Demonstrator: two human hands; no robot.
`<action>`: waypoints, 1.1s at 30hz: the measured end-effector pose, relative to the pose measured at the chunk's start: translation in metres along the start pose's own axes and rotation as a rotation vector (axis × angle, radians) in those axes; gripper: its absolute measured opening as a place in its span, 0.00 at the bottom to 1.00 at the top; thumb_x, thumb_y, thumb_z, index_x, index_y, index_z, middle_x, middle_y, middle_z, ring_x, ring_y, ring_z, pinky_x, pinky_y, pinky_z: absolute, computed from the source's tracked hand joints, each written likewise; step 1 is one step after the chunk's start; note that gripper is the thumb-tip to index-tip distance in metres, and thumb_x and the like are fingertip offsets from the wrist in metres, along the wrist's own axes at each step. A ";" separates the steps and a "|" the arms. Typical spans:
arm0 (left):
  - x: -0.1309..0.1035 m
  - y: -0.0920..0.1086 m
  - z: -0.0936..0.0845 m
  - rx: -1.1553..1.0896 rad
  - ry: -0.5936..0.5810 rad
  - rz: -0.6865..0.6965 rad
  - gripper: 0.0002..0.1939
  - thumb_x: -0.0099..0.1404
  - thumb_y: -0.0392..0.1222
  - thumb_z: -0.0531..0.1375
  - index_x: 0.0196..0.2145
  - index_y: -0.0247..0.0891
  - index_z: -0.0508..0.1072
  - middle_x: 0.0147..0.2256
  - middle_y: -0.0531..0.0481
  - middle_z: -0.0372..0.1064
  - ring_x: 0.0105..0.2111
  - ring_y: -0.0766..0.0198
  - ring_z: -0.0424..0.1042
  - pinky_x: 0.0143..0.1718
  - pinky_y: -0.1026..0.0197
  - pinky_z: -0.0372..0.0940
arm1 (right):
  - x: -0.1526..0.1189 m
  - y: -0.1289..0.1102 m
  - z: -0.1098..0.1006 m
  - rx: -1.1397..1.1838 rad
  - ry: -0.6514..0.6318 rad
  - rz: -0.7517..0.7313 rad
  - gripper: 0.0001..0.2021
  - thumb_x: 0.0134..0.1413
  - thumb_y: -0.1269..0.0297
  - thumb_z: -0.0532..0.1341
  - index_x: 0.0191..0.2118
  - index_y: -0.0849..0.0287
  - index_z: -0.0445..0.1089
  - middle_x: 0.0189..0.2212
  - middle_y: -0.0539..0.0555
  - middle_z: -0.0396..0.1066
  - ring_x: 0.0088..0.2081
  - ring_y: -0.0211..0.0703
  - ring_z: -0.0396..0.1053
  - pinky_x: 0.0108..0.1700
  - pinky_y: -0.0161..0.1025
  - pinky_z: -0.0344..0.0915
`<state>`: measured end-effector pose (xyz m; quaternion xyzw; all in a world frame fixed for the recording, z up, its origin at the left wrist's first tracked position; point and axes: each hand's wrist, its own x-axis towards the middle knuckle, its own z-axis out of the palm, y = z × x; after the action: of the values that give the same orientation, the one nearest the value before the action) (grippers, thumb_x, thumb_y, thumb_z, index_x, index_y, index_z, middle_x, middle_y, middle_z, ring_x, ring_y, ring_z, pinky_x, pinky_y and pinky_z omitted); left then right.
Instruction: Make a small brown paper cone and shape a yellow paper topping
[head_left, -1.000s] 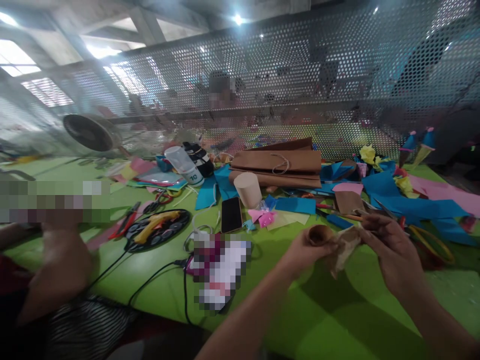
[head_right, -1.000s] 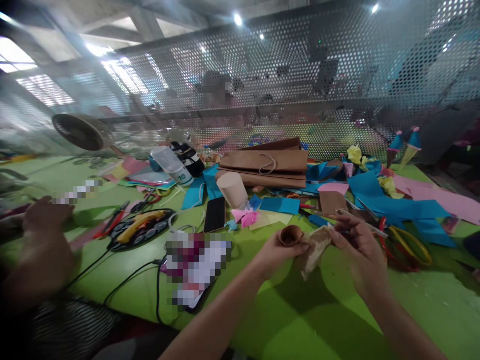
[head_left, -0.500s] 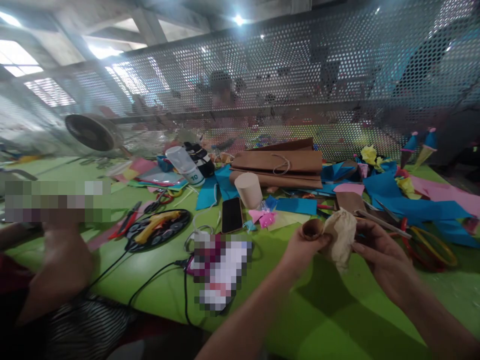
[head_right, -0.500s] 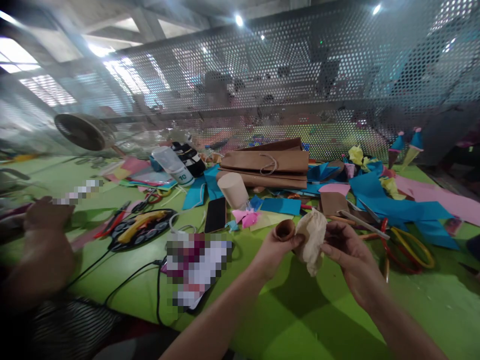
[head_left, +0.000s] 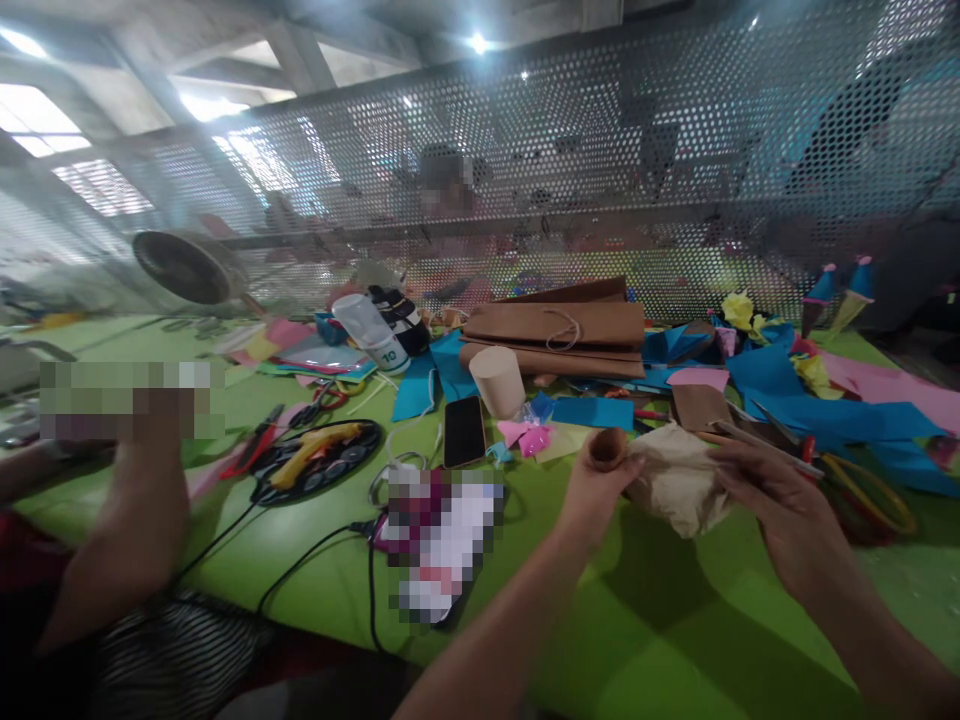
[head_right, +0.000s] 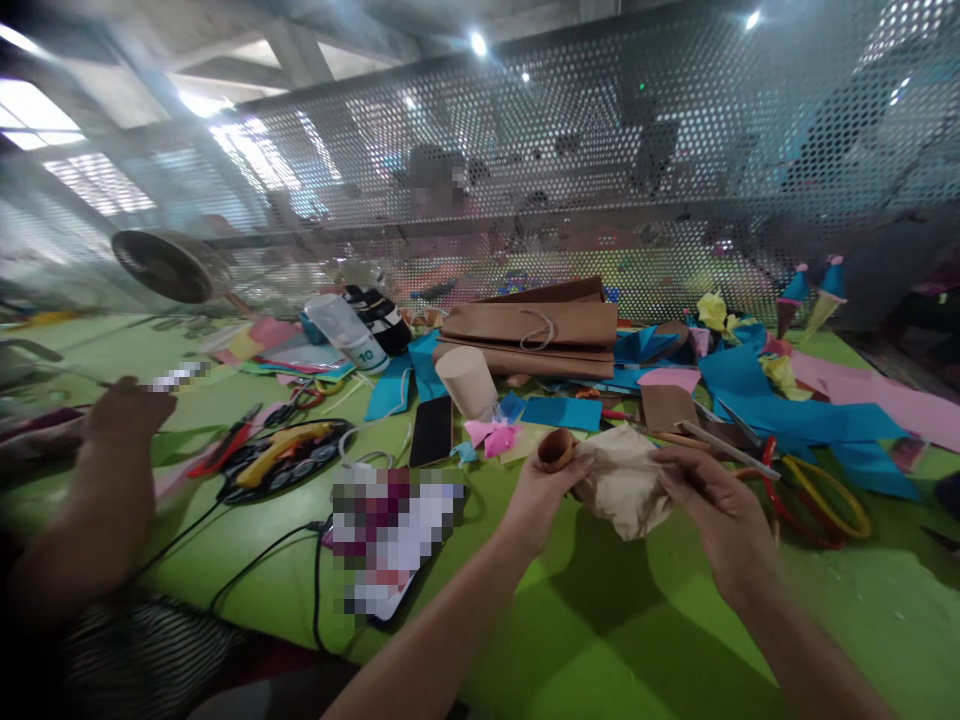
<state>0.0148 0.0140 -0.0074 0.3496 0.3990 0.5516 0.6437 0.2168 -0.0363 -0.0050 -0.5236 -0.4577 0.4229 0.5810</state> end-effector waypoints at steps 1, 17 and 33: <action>0.001 0.002 0.000 0.018 -0.013 0.036 0.23 0.44 0.43 0.79 0.37 0.38 0.78 0.31 0.54 0.71 0.31 0.67 0.67 0.36 0.64 0.63 | 0.000 0.000 -0.001 -0.035 -0.013 0.004 0.14 0.53 0.50 0.72 0.43 0.47 0.81 0.44 0.54 0.78 0.45 0.53 0.74 0.44 0.45 0.72; 0.003 0.013 -0.008 0.283 -0.234 0.122 0.11 0.49 0.38 0.73 0.29 0.36 0.77 0.31 0.49 0.74 0.34 0.61 0.70 0.40 0.61 0.64 | 0.004 -0.012 -0.012 -0.393 -0.085 -0.284 0.09 0.56 0.49 0.70 0.32 0.46 0.79 0.49 0.55 0.75 0.58 0.64 0.67 0.60 0.58 0.61; -0.014 0.013 0.011 0.160 -0.301 0.041 0.27 0.48 0.50 0.77 0.44 0.36 0.81 0.41 0.43 0.79 0.42 0.54 0.76 0.45 0.56 0.69 | -0.011 -0.004 0.000 -0.431 0.065 -0.297 0.12 0.61 0.49 0.66 0.42 0.49 0.74 0.43 0.53 0.78 0.45 0.54 0.75 0.46 0.46 0.69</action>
<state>0.0178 0.0020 0.0108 0.4865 0.3335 0.4723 0.6550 0.2148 -0.0471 -0.0024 -0.5756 -0.5901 0.2086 0.5263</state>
